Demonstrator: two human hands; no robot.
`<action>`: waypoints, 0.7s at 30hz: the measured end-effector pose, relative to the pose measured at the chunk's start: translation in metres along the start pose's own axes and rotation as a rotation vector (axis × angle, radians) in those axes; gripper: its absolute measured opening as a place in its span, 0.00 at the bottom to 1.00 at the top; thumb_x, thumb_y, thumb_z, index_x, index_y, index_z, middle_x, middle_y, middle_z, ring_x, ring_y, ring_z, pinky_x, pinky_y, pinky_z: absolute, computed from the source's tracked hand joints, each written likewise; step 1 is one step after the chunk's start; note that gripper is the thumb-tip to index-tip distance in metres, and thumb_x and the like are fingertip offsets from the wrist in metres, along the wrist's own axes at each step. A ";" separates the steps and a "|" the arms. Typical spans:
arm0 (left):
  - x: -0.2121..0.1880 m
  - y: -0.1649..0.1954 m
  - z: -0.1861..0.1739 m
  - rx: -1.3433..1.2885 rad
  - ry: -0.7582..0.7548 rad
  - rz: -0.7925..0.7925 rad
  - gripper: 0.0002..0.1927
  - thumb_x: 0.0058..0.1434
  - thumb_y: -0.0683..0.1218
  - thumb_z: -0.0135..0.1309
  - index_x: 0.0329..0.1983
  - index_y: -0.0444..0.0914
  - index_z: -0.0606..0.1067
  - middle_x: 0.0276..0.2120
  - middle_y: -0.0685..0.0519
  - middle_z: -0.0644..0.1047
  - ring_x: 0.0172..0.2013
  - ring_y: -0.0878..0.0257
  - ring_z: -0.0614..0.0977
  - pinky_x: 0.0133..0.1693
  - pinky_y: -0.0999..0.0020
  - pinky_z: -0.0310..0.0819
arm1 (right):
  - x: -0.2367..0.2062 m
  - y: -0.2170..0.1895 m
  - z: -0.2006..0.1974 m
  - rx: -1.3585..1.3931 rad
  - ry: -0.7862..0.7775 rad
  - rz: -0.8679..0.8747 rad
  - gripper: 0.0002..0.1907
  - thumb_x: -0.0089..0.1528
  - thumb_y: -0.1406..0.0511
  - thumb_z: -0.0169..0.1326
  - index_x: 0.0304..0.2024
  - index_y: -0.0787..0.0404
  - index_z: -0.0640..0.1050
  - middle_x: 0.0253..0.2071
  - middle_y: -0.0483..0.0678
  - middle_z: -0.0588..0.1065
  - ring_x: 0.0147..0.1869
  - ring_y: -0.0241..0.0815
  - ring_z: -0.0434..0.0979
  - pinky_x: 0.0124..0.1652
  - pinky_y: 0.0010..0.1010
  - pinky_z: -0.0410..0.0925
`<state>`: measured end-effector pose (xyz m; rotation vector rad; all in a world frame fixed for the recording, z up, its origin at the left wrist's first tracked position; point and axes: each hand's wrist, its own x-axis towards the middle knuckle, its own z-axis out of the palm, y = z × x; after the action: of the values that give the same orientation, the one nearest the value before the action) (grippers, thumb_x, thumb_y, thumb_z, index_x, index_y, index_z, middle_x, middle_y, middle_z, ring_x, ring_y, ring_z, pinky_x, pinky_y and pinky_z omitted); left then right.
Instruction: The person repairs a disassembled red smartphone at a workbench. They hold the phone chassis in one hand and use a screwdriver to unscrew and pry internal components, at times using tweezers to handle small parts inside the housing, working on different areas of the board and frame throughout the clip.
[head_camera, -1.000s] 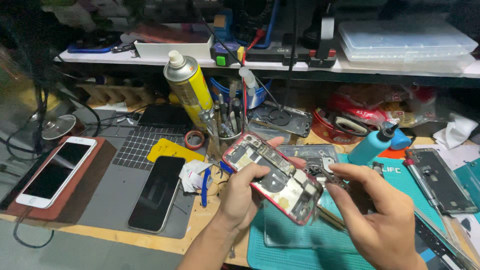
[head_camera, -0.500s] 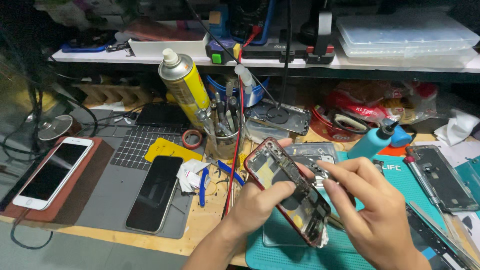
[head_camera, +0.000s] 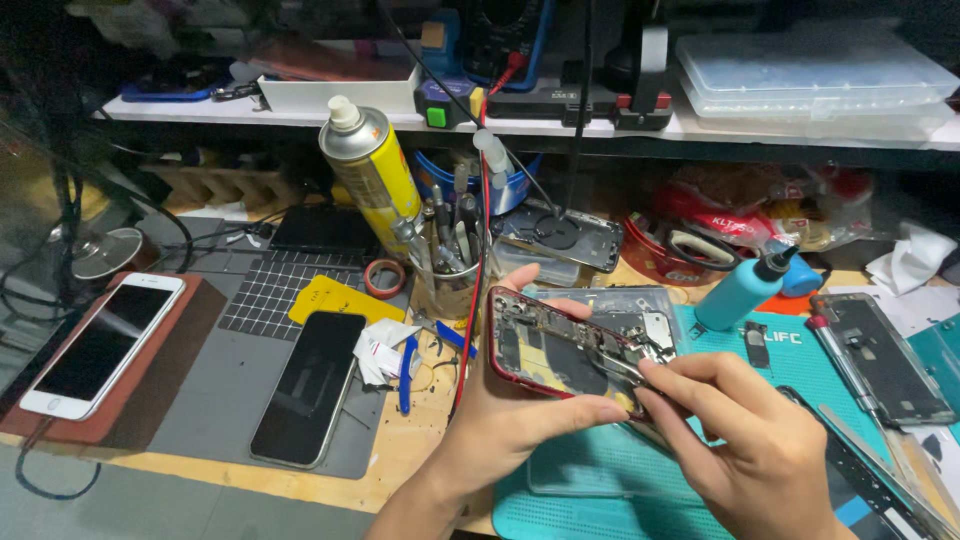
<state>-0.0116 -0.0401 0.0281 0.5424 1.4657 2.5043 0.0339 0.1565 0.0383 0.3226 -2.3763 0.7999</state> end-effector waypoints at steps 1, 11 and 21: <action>0.000 0.001 0.001 0.013 -0.003 0.007 0.60 0.45 0.34 0.70 0.76 0.36 0.46 0.58 0.50 0.71 0.55 0.61 0.79 0.57 0.65 0.76 | 0.000 0.001 0.001 -0.006 0.006 -0.012 0.14 0.52 0.70 0.65 0.42 0.61 0.84 0.35 0.45 0.80 0.30 0.35 0.80 0.30 0.25 0.71; -0.002 0.001 0.001 0.107 0.004 0.061 0.59 0.46 0.35 0.71 0.76 0.36 0.47 0.60 0.48 0.71 0.56 0.60 0.79 0.57 0.65 0.77 | 0.000 -0.001 0.003 -0.070 0.058 -0.115 0.15 0.53 0.70 0.66 0.44 0.61 0.83 0.36 0.47 0.78 0.31 0.38 0.79 0.32 0.27 0.70; -0.004 -0.001 0.000 0.071 -0.001 0.085 0.60 0.46 0.33 0.71 0.77 0.35 0.47 0.61 0.46 0.71 0.57 0.58 0.78 0.58 0.64 0.76 | -0.001 -0.005 0.004 -0.071 0.092 -0.099 0.15 0.54 0.71 0.66 0.44 0.62 0.83 0.36 0.47 0.79 0.31 0.36 0.78 0.32 0.27 0.70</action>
<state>-0.0081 -0.0403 0.0263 0.6311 1.5680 2.5229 0.0349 0.1504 0.0377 0.3638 -2.2775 0.6688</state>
